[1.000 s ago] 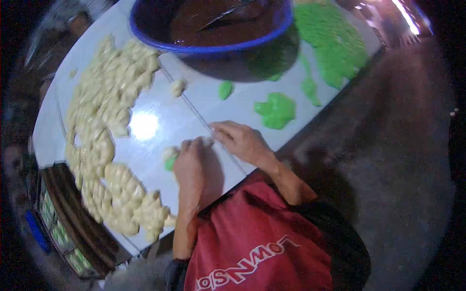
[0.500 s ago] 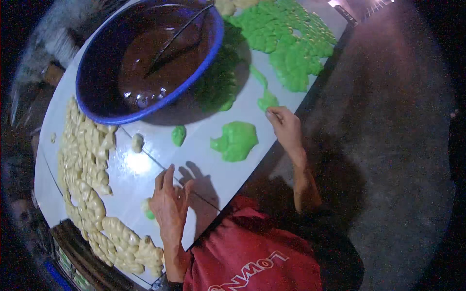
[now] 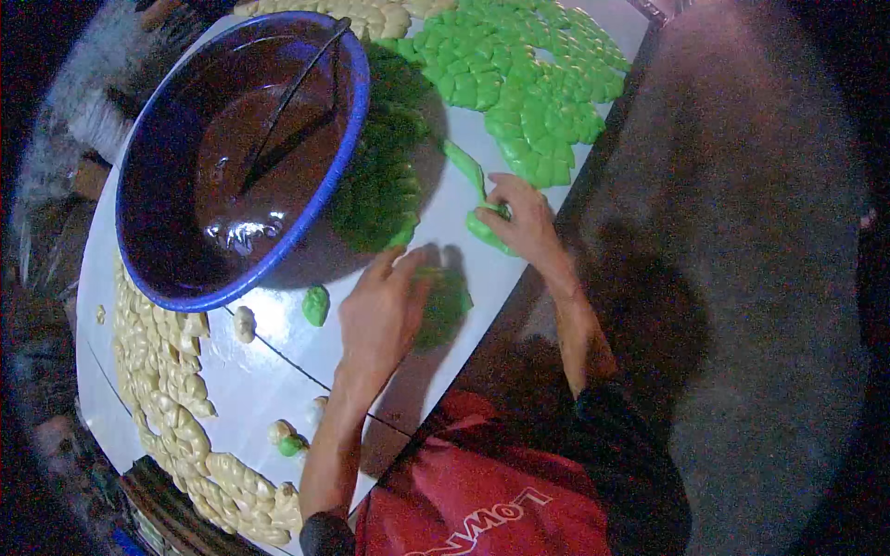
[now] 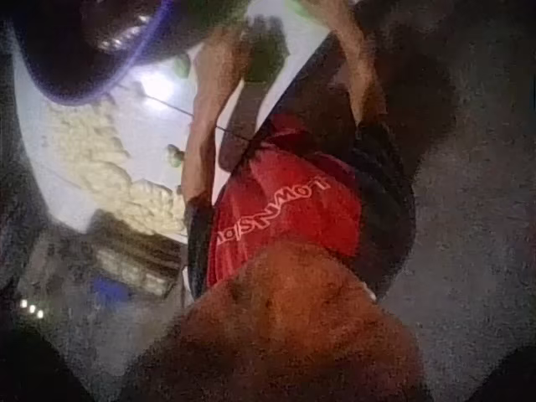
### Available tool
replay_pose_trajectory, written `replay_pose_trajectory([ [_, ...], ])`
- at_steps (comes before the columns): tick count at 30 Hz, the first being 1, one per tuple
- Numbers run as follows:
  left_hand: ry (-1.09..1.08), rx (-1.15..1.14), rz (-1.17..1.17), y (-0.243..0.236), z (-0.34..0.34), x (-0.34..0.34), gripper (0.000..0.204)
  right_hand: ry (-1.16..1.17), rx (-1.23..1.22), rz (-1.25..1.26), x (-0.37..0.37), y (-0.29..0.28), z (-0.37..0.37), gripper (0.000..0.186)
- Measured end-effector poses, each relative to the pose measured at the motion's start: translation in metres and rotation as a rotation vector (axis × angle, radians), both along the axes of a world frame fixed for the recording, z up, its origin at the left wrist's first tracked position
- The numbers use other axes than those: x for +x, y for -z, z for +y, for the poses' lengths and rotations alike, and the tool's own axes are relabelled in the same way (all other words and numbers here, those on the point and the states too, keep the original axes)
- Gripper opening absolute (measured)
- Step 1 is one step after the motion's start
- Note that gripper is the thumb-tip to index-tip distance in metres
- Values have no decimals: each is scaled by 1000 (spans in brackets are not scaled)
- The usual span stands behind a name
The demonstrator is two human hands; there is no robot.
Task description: The person takes pieces of white and green dough from a table, fills them with a dark paste from a bowl by hand, shapes them into balls, and places them into a metal tray.
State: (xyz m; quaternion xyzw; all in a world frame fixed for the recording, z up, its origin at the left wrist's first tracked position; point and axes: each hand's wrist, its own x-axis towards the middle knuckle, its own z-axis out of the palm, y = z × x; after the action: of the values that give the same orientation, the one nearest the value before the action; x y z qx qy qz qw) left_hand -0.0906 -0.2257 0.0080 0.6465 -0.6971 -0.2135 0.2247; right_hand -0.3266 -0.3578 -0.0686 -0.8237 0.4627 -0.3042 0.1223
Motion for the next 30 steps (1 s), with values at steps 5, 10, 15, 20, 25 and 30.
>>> replay_pose_trajectory([
  [5,277,-245,-263,47,-97,-39,44,178,557,-358,-14,6,23,22],
  [10,374,-302,-466,90,-136,-65,49,185,653,-760,-97,36,34,22],
  [15,285,-237,-388,87,-146,-70,55,297,451,-947,-104,3,64,39],
  [20,304,-283,-136,70,-109,-86,67,269,632,-995,-91,-6,61,28],
  [25,512,131,783,47,-80,-97,61,351,381,-347,-55,-66,61,23],
  [30,299,436,997,23,-68,-73,40,266,569,-699,-41,-63,60,27],
])
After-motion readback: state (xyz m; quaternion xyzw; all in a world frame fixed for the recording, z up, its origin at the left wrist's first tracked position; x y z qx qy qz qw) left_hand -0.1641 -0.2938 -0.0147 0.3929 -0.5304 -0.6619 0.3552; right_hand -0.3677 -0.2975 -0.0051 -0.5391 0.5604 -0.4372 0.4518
